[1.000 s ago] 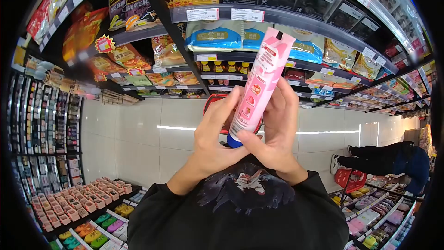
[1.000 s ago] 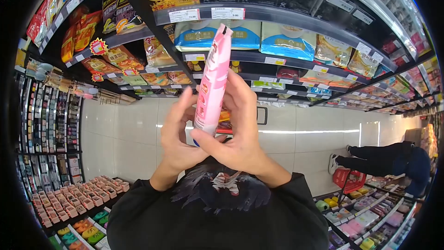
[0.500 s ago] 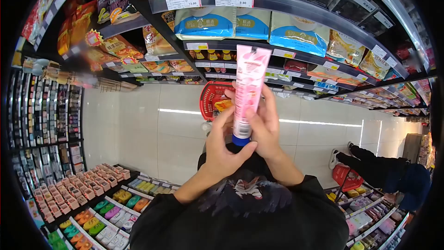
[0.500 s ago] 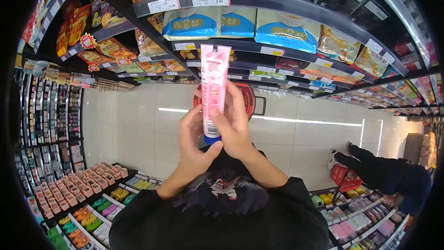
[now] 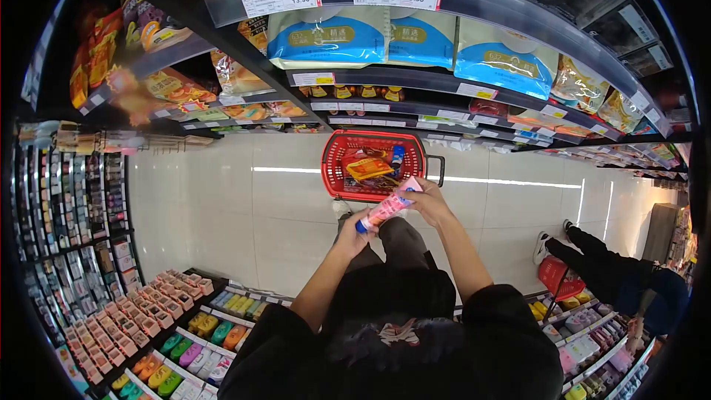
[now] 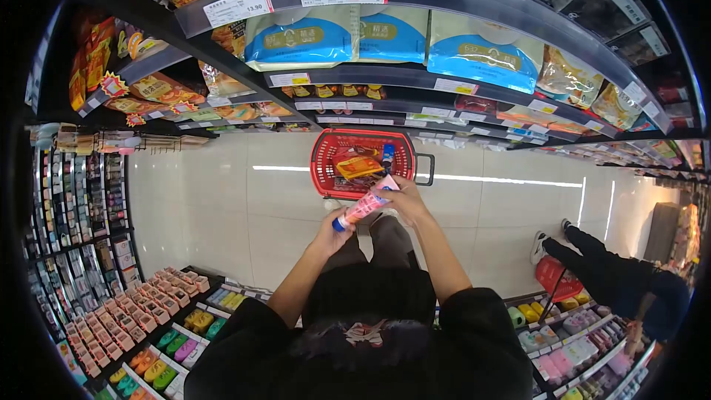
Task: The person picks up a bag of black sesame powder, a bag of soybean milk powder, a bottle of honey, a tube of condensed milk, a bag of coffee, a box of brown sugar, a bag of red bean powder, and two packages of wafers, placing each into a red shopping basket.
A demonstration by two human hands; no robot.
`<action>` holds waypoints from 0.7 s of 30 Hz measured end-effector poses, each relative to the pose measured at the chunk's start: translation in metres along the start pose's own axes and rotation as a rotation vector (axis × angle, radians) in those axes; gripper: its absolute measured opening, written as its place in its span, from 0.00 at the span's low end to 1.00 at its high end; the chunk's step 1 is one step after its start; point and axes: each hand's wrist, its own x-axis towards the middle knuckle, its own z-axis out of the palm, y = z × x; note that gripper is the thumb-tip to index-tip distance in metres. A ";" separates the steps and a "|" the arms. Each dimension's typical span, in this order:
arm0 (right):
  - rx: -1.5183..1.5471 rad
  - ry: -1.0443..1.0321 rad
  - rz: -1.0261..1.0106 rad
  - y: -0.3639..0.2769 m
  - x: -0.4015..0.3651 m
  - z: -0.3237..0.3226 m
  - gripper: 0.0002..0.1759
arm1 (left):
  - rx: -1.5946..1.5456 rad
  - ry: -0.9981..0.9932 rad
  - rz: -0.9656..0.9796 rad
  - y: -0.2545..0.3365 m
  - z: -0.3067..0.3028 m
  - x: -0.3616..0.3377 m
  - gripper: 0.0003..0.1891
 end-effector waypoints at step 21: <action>0.233 0.427 0.271 0.292 0.208 -0.107 0.15 | 0.683 0.500 0.250 -0.028 -0.232 0.272 0.18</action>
